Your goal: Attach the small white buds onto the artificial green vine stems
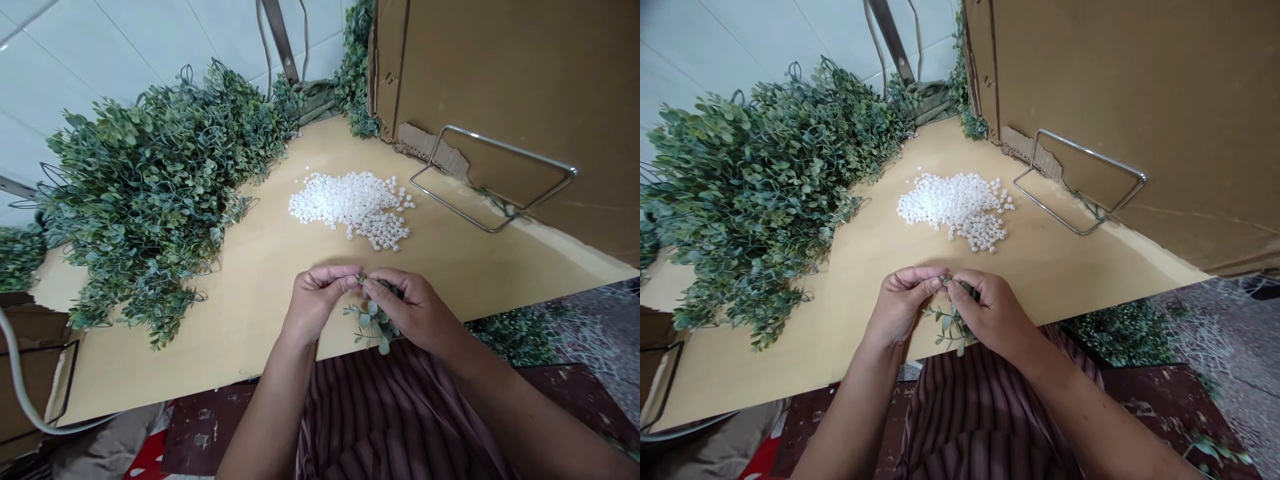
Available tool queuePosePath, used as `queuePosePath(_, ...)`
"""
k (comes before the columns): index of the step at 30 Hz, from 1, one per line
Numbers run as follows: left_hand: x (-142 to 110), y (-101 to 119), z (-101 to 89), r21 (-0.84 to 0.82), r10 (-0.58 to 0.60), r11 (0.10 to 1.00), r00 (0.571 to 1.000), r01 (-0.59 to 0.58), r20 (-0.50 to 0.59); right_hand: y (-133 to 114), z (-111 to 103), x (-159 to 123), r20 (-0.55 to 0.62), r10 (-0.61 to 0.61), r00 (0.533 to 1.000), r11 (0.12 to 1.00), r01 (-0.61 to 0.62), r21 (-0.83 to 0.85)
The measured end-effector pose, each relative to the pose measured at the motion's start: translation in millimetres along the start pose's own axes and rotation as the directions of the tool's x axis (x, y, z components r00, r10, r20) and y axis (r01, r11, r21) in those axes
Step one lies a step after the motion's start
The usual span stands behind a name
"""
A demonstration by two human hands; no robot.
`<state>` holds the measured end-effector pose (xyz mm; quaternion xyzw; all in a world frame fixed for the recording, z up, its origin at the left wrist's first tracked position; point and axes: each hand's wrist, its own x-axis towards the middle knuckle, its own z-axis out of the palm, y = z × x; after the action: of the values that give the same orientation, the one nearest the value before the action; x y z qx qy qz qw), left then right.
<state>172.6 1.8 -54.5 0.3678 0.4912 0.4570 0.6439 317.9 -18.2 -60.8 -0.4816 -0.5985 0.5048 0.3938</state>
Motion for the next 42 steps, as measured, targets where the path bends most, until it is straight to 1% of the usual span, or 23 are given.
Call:
queuePosePath(6, -0.3, -0.5, -0.6, -0.002, 0.006, 1.0, 1.0, -0.006, 0.007, -1.1, 0.1, -0.8, -0.009, -0.014, 1.0, 1.0, 0.014, 0.011)
queuePosePath(20, -1.5, -0.1, 1.3, 0.034, 0.014, 0.999, 1.0, -0.014, -0.021, -0.2, -0.2, -1.6, -0.026, -0.016, 1.0, 1.0, 0.016, -0.001)
queuePosePath(27, -1.1, -1.7, -0.1, 0.06, 0.027, 0.998, 0.999, -0.026, -0.027, -0.6, 0.1, -2.1, -0.036, 0.001, 0.999, 1.0, -0.001, -0.012)
queuePosePath(32, -1.5, -2.0, 0.8, 0.138, 0.079, 0.988, 0.996, -0.072, -0.046, -1.0, 2.0, -2.4, -0.056, 0.001, 0.998, 0.999, -0.003, -0.038)
queuePosePath(38, -2.8, -2.1, 2.5, 0.212, 0.168, 0.964, 0.986, -0.162, -0.008, -1.2, 2.6, -1.1, -0.062, 0.015, 0.998, 0.999, -0.017, -0.04)
queuePosePath(42, -2.9, -0.6, 2.0, 0.195, 0.153, 0.97, 0.988, -0.148, -0.011, -1.9, 1.6, -0.5, -0.068, 0.031, 0.997, 0.998, -0.034, -0.043)
